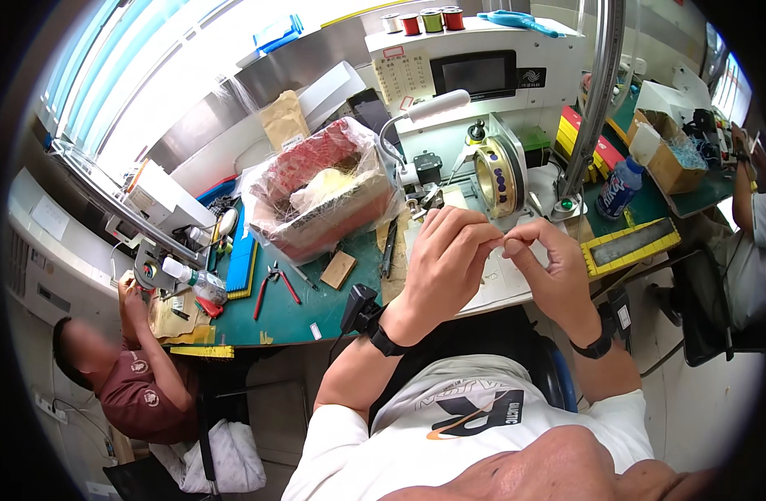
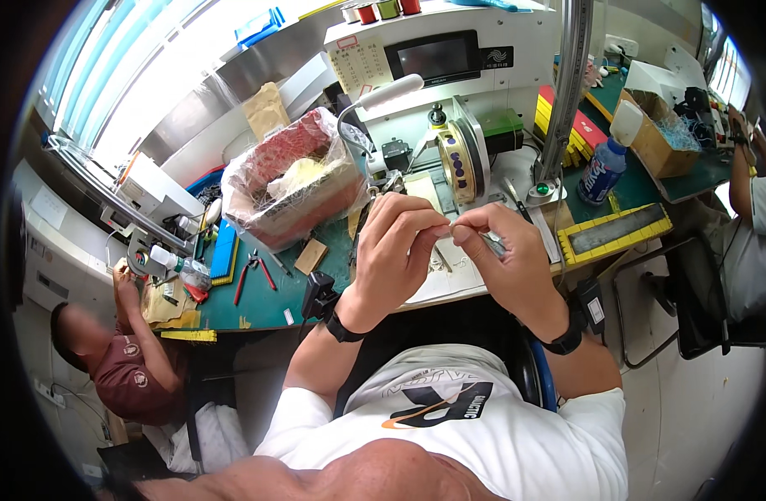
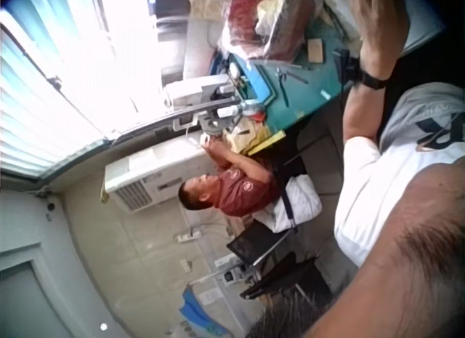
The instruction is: The technician is assembling small components using a specialized rotating fixture, tweezers, and adhesive.
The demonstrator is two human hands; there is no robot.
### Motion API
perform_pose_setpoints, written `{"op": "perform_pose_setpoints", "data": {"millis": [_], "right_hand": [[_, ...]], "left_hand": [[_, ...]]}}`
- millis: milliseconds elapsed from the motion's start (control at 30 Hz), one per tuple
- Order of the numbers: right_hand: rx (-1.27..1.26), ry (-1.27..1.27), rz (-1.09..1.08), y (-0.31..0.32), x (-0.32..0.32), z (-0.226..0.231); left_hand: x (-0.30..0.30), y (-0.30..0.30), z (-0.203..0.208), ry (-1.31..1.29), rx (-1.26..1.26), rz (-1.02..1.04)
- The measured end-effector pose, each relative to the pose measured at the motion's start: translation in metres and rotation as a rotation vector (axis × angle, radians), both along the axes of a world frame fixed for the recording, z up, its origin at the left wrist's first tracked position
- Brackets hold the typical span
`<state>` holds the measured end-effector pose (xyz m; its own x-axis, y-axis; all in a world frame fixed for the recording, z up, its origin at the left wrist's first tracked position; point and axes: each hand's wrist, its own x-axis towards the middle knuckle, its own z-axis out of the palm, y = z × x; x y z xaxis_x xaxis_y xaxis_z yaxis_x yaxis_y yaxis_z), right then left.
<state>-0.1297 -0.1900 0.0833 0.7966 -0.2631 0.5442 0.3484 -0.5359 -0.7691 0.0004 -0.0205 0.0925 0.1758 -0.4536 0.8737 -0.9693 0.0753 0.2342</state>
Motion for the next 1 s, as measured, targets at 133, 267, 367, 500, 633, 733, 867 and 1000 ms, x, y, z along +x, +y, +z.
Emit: {"op": "perform_pose_setpoints", "data": {"millis": [133, 267, 367, 500, 633, 733, 867, 1000], "right_hand": [[-0.477, -0.349, -0.157, -0.008, 0.007, 0.008], [-0.474, -0.452, -0.164, -0.006, 0.006, 0.036], [-0.168, -0.374, -0.138, -0.014, 0.012, 0.054], [0.141, -0.404, -0.085, -0.049, 0.046, 0.08], [0.199, -0.53, -0.076, -0.109, 0.085, 0.122], [0.12, -0.556, -0.183, -0.141, 0.103, 0.171], [0.086, -0.621, -0.31, -0.174, 0.112, 0.237], [0.15, -0.633, -0.306, -0.197, 0.114, 0.28]], "left_hand": [[-0.003, -0.009, 0.003, 0.099, -0.057, -0.082], [-0.022, -0.015, 0.002, 0.641, 0.028, -0.472], [-0.034, -0.021, -0.01, 0.941, 0.171, -0.678], [-0.036, -0.026, -0.022, 0.851, 0.148, -0.461], [-0.027, -0.022, -0.024, 0.805, 0.107, -0.39], [-0.021, -0.023, -0.029, 0.806, 0.027, -0.389], [-0.02, -0.022, -0.027, 0.787, 0.007, -0.36], [-0.018, -0.017, -0.026, 0.792, 0.048, -0.36]]}}
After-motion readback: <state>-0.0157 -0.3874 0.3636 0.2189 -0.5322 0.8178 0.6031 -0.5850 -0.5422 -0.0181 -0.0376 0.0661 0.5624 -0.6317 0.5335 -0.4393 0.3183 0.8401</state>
